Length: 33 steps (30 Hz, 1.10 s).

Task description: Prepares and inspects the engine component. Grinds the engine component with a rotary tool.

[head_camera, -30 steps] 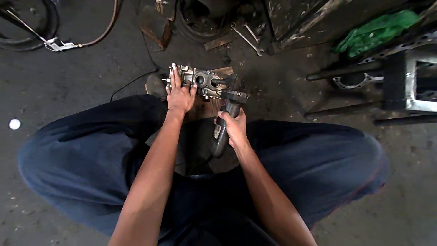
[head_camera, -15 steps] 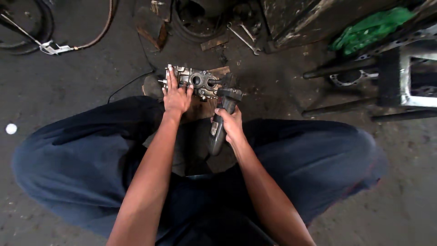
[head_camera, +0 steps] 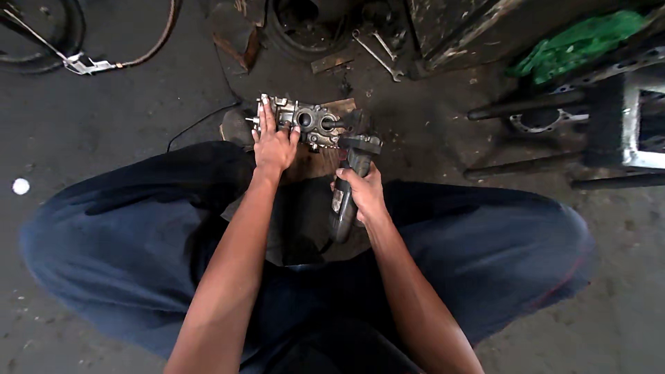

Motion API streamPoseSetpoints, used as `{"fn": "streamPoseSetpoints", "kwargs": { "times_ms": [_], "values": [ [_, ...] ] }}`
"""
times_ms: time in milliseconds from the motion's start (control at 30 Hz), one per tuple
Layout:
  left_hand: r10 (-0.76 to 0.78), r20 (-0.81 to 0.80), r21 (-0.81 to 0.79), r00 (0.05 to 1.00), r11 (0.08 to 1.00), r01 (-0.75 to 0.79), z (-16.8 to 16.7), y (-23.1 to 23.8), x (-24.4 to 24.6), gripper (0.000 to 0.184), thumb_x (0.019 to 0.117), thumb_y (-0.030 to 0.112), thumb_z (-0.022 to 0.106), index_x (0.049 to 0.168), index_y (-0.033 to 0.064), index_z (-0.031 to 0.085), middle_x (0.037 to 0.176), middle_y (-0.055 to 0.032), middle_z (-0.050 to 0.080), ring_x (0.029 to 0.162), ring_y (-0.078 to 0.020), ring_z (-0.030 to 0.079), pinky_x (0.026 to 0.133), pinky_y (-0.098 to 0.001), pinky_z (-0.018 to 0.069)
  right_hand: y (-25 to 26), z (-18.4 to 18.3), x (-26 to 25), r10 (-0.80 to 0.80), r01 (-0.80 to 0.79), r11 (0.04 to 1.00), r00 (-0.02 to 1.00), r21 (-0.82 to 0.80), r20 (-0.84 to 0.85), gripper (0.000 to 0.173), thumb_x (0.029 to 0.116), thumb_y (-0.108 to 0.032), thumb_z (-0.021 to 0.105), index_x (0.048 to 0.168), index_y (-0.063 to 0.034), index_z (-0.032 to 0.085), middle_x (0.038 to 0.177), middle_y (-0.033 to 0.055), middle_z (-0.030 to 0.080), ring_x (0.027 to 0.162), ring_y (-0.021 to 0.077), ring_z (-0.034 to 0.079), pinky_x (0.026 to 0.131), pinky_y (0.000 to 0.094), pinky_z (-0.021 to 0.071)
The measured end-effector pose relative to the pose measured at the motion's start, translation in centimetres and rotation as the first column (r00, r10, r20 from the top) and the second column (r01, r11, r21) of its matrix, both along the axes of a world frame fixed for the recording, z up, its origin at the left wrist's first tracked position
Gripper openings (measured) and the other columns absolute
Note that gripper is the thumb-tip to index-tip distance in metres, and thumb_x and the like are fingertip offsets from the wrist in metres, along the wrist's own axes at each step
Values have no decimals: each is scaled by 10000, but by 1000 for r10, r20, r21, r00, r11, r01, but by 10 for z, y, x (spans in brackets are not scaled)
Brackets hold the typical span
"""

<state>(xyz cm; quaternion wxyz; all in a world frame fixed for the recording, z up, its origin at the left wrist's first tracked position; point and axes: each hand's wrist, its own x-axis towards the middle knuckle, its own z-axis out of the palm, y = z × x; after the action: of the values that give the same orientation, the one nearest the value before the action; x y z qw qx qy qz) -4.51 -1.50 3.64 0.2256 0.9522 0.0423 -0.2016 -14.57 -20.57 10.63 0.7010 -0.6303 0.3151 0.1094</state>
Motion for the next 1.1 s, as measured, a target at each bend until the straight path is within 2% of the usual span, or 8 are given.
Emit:
{"fn": "streamPoseSetpoints", "kwargs": {
  "times_ms": [433, 567, 867, 1100],
  "values": [
    [-11, 14, 17, 1000, 1000, 11, -2, 0, 0, 616, 1089, 557, 260, 1474, 205, 587, 1742, -18, -144, 1611, -293, -57, 1240, -647, 148, 10, -18, 9, -41, 41, 998, 999, 46, -4, 476, 860, -130, 747, 1283, -48, 545, 959, 189, 687, 745, 301, 712, 671, 461, 631],
    [-15, 20, 15, 1000, 1000, 14, -1, 1, -1, 615, 1090, 553, 269, 1486, 197, 576, 1745, -43, -125, 1610, -318, -45, 1232, -669, 161, 11, -22, 13, -13, 13, 999, 1000, 35, -24, 489, 865, -144, 761, 1299, -64, 550, 995, 177, 689, 768, 298, 713, 685, 466, 632],
    [-14, 20, -1, 1000, 1000, 14, -1, 2, -1, 619, 1088, 558, 258, 1488, 207, 575, 1745, -43, -123, 1611, -309, -45, 1233, -664, 153, 13, -11, 3, -133, 129, 987, 991, 94, 33, 441, 883, -122, 721, 1276, -44, 538, 911, 192, 683, 716, 297, 708, 668, 452, 631],
    [-6, 13, 7, 1000, 1000, 6, -1, 0, -2, 627, 1087, 572, 257, 1484, 209, 579, 1745, -36, -125, 1611, -317, -23, 1227, -660, 178, 18, -16, 7, -86, 85, 995, 996, 54, 13, 492, 857, -123, 765, 1290, -61, 539, 961, 181, 684, 749, 291, 708, 668, 450, 626]
  ]
}}
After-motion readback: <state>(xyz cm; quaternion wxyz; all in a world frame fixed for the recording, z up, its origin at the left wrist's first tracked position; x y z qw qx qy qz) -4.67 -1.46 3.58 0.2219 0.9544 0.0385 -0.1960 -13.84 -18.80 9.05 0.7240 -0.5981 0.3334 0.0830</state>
